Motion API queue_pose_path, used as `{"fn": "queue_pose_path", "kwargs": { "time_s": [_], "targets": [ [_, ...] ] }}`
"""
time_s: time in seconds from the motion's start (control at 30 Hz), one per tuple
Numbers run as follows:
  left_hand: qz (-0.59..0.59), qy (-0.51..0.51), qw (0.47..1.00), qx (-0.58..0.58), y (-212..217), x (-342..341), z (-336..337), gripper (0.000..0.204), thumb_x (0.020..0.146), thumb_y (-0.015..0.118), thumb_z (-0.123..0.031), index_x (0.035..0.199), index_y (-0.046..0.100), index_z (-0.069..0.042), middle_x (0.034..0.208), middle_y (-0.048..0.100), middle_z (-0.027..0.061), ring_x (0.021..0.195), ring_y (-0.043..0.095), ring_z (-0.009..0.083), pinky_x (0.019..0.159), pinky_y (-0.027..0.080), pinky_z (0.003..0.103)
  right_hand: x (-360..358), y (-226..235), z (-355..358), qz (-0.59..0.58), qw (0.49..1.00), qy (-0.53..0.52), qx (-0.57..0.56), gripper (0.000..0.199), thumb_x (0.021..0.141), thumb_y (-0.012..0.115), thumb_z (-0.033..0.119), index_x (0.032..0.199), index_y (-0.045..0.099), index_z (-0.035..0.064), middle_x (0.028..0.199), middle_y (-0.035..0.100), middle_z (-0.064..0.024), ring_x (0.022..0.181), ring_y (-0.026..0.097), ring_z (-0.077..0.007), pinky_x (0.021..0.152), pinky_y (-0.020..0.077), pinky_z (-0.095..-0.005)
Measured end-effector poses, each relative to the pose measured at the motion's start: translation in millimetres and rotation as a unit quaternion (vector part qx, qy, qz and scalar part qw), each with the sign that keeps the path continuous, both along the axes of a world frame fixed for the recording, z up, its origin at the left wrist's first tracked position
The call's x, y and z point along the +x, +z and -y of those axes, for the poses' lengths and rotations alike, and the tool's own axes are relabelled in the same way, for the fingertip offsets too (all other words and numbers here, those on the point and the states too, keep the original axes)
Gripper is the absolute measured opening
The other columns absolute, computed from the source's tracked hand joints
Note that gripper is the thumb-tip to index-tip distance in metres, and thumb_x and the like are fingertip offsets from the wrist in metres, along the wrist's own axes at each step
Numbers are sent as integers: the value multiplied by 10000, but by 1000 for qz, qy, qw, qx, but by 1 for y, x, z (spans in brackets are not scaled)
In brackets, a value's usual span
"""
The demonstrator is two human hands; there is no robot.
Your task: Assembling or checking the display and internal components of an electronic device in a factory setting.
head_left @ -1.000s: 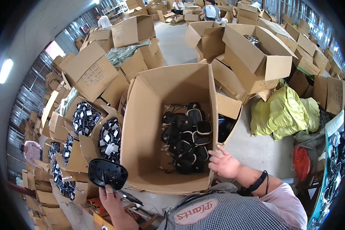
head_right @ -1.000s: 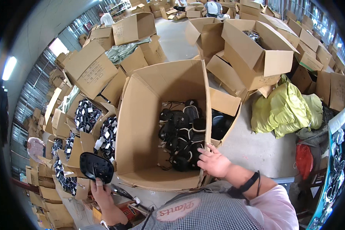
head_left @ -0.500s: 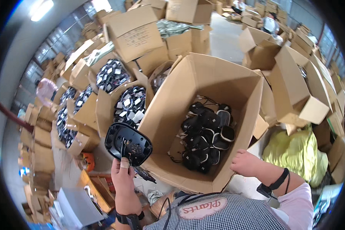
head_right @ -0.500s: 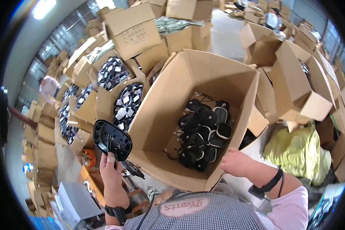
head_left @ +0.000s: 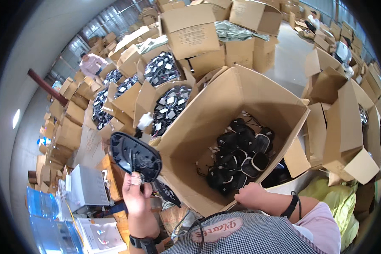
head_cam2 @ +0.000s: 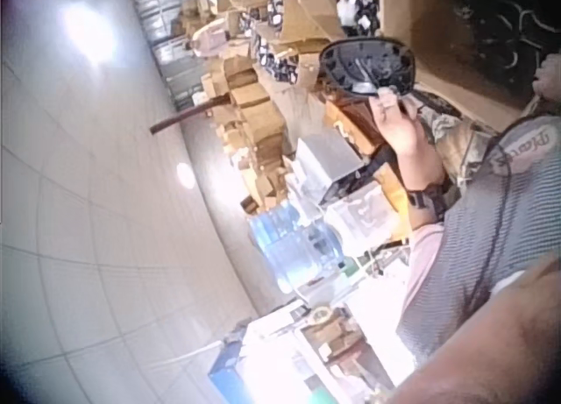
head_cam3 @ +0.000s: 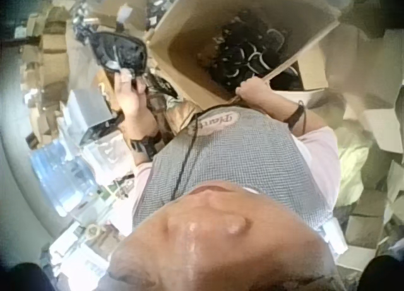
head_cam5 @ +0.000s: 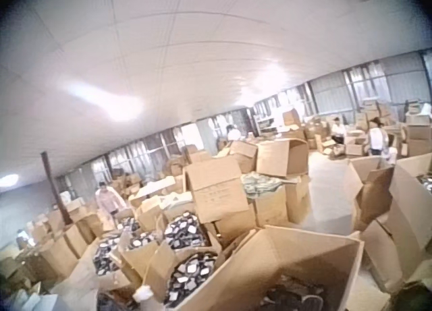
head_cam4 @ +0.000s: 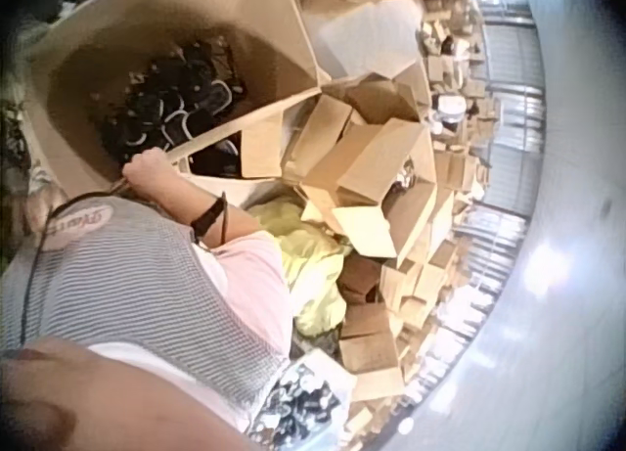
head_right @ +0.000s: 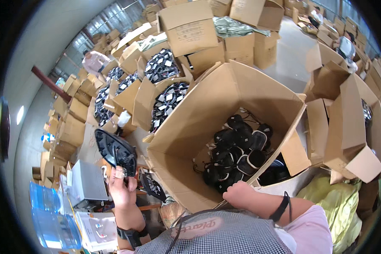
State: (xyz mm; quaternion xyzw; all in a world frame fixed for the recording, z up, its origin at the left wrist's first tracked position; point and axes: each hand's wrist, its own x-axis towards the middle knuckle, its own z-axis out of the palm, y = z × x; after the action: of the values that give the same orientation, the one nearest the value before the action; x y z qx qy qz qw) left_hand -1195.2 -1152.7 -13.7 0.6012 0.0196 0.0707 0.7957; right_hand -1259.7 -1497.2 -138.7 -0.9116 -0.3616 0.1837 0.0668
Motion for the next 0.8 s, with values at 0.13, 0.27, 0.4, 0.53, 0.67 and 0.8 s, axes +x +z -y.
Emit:
{"fn": "queue_pose_path", "kwargs": {
  "time_s": [0.13,0.27,0.4,0.53,0.67,0.8],
  "targets": [
    [4,-11,999,-34,-11,-16,-11,165,1015,525,-185,1111,579,-61,874,639,29,468,399,56,412,283,198,7,4,-12,-31,998,-1,-51,107,821,618,200,852,694,130,826,695,-75,813,702,-274,683,536,-399],
    [4,8,998,-59,-41,-26,-40,170,1014,524,-165,1136,582,-62,901,646,28,466,377,46,408,274,196,3,2,-15,-20,996,-8,-84,115,824,629,216,858,695,128,828,701,-74,828,703,-278,690,541,-401],
    [-22,54,997,-56,-40,-29,-30,152,1005,566,-238,999,561,-86,740,572,-6,414,360,70,381,256,232,1,5,-12,-14,996,-2,-87,117,830,625,210,881,690,126,801,701,-76,831,704,-271,681,543,-397],
    [-39,81,995,-38,-36,-38,-12,152,1005,564,-229,1017,567,-78,737,582,0,415,357,70,380,244,233,10,11,1,-76,995,3,-65,151,837,611,185,938,679,96,879,693,-112,859,699,-294,717,548,-423],
    [-30,110,993,-28,-41,-43,6,193,1014,543,-234,1068,568,-50,749,600,55,407,339,69,382,222,232,27,21,34,-98,994,51,-27,170,851,592,174,975,670,88,914,685,-125,885,693,-309,740,550,-433],
    [-7,164,986,-29,-33,-50,50,157,1017,538,-219,975,557,-68,659,548,8,398,331,55,370,223,229,57,30,67,-97,986,96,-94,186,862,576,165,1015,661,101,928,684,-115,934,679,-315,760,549,-429]
  ]
}}
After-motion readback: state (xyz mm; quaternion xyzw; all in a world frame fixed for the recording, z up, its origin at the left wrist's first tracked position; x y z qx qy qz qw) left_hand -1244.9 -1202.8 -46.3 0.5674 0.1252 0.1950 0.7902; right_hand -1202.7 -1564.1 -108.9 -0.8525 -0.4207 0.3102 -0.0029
